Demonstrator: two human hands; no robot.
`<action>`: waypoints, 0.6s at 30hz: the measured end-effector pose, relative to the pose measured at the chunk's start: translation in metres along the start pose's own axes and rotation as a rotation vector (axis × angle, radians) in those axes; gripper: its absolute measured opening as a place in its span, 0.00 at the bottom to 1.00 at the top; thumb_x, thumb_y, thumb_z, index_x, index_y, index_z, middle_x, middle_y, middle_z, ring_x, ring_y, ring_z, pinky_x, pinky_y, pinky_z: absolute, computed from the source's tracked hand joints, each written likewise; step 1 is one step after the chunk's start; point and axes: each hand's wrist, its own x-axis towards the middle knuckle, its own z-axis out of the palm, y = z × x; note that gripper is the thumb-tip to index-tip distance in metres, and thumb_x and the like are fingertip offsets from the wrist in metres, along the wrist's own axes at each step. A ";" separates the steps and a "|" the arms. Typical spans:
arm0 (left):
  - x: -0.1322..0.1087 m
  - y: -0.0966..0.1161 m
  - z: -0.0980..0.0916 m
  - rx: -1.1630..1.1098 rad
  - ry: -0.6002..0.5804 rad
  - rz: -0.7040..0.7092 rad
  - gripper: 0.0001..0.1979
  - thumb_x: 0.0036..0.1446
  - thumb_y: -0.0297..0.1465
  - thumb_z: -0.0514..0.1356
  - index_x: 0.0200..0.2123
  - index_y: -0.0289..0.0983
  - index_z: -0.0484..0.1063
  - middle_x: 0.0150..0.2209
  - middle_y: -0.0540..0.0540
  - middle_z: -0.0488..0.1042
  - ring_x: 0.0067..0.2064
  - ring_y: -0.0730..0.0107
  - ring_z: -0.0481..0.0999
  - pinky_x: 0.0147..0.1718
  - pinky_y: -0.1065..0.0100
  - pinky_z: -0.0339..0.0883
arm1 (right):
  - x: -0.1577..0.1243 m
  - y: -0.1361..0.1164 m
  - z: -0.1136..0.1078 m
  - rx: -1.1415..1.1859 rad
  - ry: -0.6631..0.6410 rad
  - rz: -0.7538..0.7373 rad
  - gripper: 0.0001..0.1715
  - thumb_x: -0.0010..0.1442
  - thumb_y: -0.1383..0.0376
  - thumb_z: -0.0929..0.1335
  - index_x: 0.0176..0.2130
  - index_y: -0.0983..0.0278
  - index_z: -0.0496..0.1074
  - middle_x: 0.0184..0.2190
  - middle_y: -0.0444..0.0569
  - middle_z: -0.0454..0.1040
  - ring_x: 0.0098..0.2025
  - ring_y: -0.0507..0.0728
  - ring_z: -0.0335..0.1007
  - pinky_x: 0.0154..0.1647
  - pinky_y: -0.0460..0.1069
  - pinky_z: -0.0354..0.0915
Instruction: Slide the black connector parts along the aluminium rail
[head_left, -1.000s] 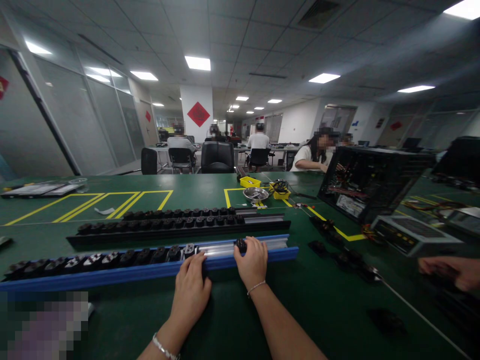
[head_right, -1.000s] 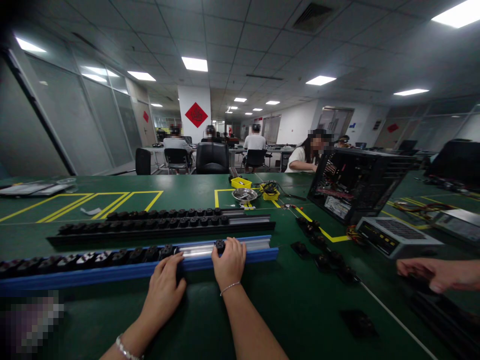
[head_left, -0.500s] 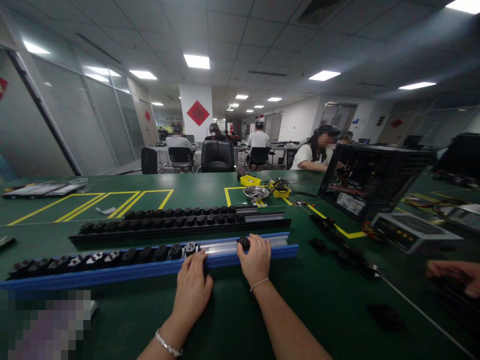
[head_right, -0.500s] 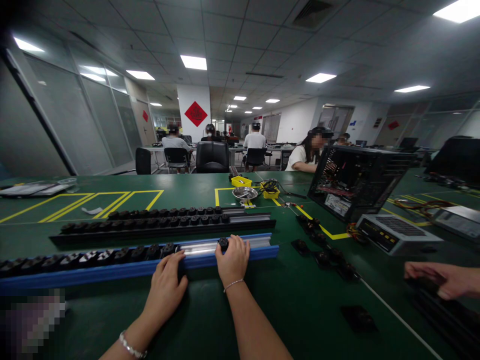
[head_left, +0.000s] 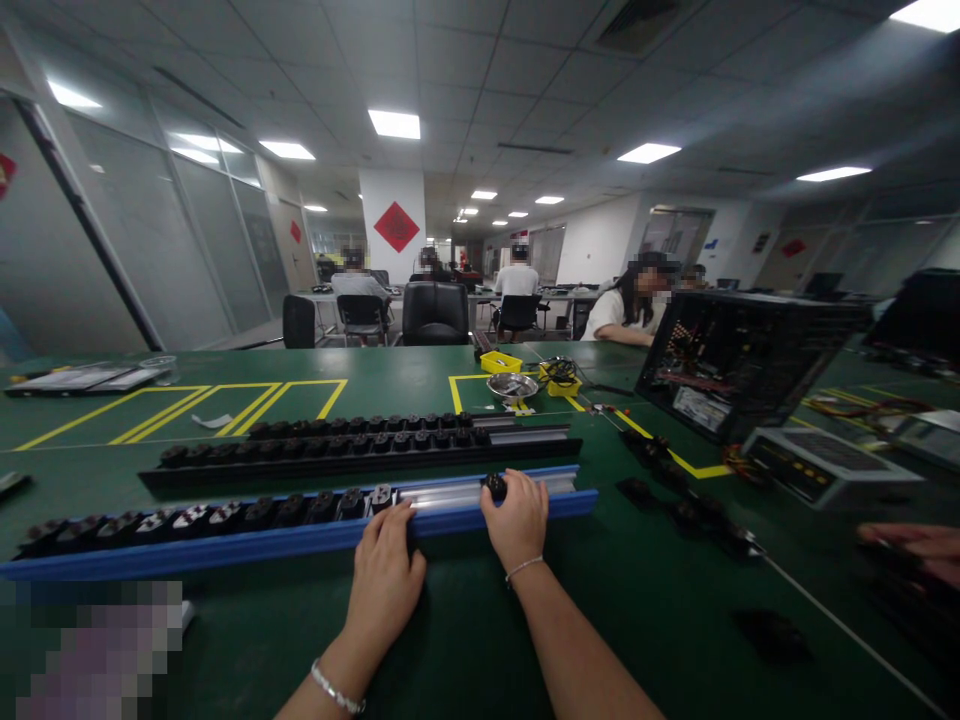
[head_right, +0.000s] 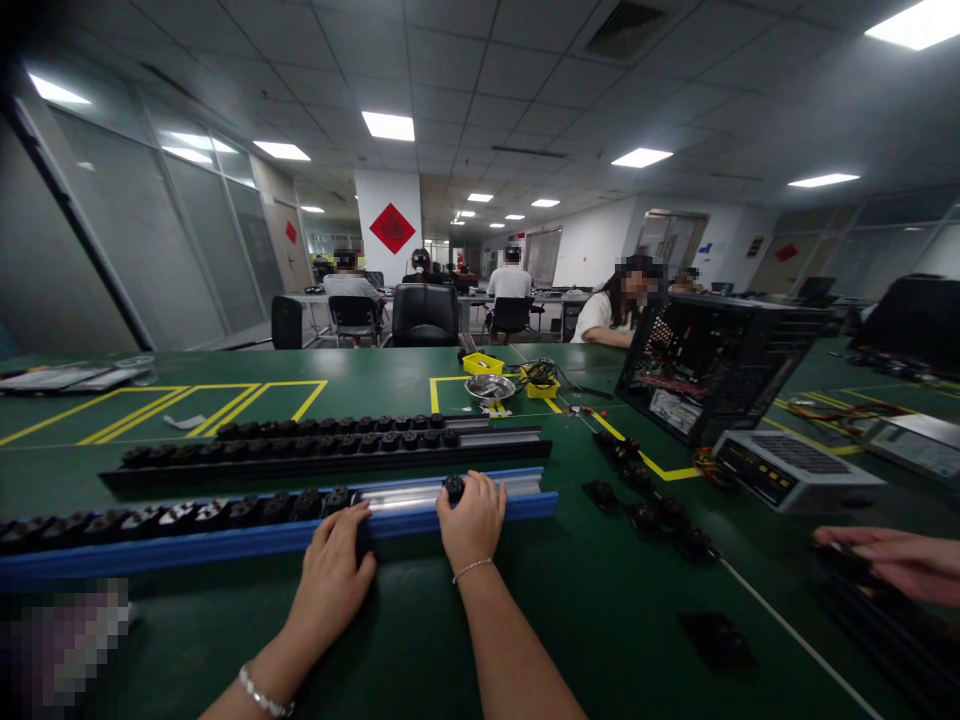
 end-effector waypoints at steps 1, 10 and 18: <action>0.000 0.000 0.000 -0.002 0.003 0.002 0.24 0.47 0.23 0.50 0.50 0.38 0.60 0.52 0.45 0.66 0.54 0.60 0.59 0.53 0.53 0.55 | 0.001 0.000 -0.001 -0.001 -0.007 0.005 0.12 0.51 0.61 0.64 0.34 0.66 0.69 0.40 0.54 0.72 0.47 0.59 0.63 0.57 0.58 0.43; 0.000 0.002 -0.001 -0.002 -0.017 -0.027 0.23 0.48 0.24 0.50 0.50 0.38 0.61 0.52 0.45 0.65 0.55 0.61 0.58 0.53 0.54 0.55 | 0.006 0.009 -0.013 0.029 -0.120 -0.051 0.11 0.52 0.59 0.64 0.33 0.62 0.70 0.40 0.49 0.72 0.47 0.58 0.63 0.57 0.59 0.41; -0.001 0.002 -0.001 0.006 -0.024 -0.033 0.24 0.48 0.24 0.51 0.51 0.38 0.60 0.53 0.45 0.65 0.55 0.61 0.58 0.54 0.55 0.54 | 0.004 0.012 -0.009 0.020 -0.084 -0.066 0.13 0.52 0.58 0.64 0.34 0.64 0.70 0.40 0.51 0.73 0.47 0.59 0.63 0.57 0.59 0.40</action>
